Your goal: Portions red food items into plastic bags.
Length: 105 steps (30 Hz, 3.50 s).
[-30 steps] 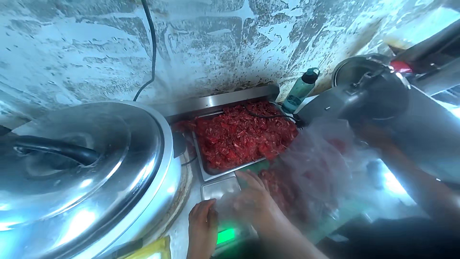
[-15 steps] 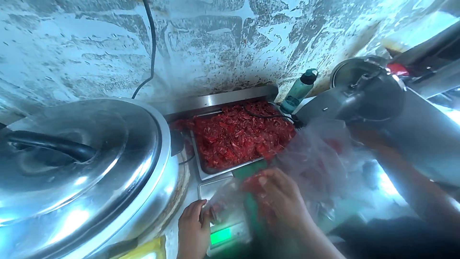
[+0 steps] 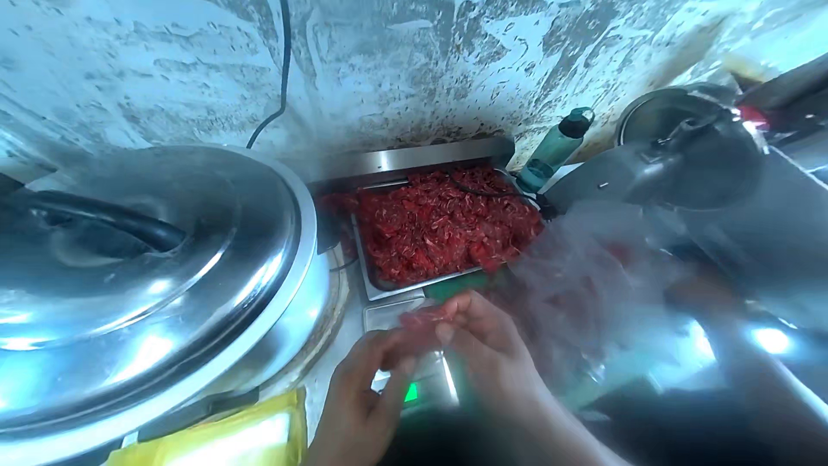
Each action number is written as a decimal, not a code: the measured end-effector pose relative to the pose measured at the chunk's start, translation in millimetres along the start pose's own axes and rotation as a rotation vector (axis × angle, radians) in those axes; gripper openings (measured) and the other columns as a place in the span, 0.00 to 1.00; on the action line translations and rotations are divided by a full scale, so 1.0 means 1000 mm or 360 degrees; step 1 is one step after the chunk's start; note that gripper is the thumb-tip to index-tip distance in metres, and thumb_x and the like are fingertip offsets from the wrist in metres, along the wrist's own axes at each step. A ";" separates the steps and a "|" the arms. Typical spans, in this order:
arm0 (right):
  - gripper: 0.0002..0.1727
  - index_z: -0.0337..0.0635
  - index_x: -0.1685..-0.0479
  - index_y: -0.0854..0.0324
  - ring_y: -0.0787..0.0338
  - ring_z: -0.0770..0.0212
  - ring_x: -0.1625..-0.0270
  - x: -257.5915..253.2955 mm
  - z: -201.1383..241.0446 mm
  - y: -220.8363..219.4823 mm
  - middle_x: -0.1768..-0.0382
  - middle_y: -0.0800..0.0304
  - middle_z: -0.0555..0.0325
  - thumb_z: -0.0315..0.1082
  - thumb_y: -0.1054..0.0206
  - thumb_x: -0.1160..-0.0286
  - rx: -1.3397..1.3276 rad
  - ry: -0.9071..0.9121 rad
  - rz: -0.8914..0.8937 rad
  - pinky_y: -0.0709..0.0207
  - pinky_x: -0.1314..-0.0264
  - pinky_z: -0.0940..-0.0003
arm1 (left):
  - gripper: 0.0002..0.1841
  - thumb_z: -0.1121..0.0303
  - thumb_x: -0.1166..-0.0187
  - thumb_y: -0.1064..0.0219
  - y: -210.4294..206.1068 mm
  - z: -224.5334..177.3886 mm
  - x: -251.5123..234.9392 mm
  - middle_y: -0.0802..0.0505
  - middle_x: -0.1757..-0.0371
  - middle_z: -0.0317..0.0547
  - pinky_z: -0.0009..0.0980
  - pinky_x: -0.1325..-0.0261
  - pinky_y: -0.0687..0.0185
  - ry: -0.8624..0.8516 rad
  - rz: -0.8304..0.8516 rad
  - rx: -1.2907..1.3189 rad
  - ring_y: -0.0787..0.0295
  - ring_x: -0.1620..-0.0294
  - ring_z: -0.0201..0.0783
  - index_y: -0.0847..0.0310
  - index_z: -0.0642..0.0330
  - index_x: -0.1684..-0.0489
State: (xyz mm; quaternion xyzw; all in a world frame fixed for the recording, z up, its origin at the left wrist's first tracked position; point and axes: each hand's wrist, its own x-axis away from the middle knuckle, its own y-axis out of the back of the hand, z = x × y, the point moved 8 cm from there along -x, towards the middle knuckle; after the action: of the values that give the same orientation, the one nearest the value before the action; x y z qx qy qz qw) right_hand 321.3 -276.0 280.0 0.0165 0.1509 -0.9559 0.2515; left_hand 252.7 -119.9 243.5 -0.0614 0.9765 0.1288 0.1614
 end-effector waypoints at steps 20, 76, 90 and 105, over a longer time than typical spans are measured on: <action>0.12 0.35 0.55 0.21 0.08 0.52 0.65 0.012 -0.044 0.053 0.66 0.11 0.46 0.25 0.52 0.13 -0.0817 -0.0553 -0.0792 0.10 0.57 0.51 | 0.11 0.61 0.15 0.36 0.005 0.019 0.008 0.06 0.61 0.35 0.25 0.53 0.12 0.0066 0.0378 -0.0201 0.11 0.59 0.25 0.08 0.53 0.57; 0.23 0.49 0.27 0.18 0.09 0.68 0.38 -0.014 -0.036 0.049 0.36 0.09 0.62 0.41 0.36 0.22 0.1347 -0.0453 -0.0138 0.12 0.36 0.65 | 0.34 0.74 0.34 0.27 -0.029 0.058 -0.027 0.23 0.14 0.40 0.41 0.19 0.24 0.0676 0.0437 -0.0646 0.25 0.17 0.35 0.25 0.53 0.20; 0.19 0.53 0.41 0.11 0.10 0.59 0.60 0.001 -0.091 0.052 0.63 0.08 0.59 0.47 0.41 0.20 0.1544 -0.0814 0.0202 0.16 0.50 0.50 | 0.37 0.75 0.27 0.34 -0.021 0.038 -0.012 0.29 0.11 0.48 0.38 0.21 0.22 0.0714 0.0543 -0.0668 0.21 0.19 0.38 0.36 0.60 0.11; 0.21 0.41 0.33 0.16 0.08 0.63 0.66 0.062 -0.114 0.110 0.63 0.06 0.58 0.45 0.39 0.13 0.0525 -0.0865 -0.0285 0.13 0.63 0.66 | 0.20 0.67 0.17 0.34 0.092 0.063 0.056 0.06 0.40 0.50 0.29 0.63 0.17 0.0765 0.0049 -0.0557 0.16 0.69 0.27 0.19 0.66 0.30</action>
State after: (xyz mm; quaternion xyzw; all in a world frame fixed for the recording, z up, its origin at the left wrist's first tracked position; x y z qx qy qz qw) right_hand 315.5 -362.4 133.4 -0.2119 -0.0775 -0.9552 0.1914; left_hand 204.3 -19.1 188.5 -0.1022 0.9505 0.2793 -0.0894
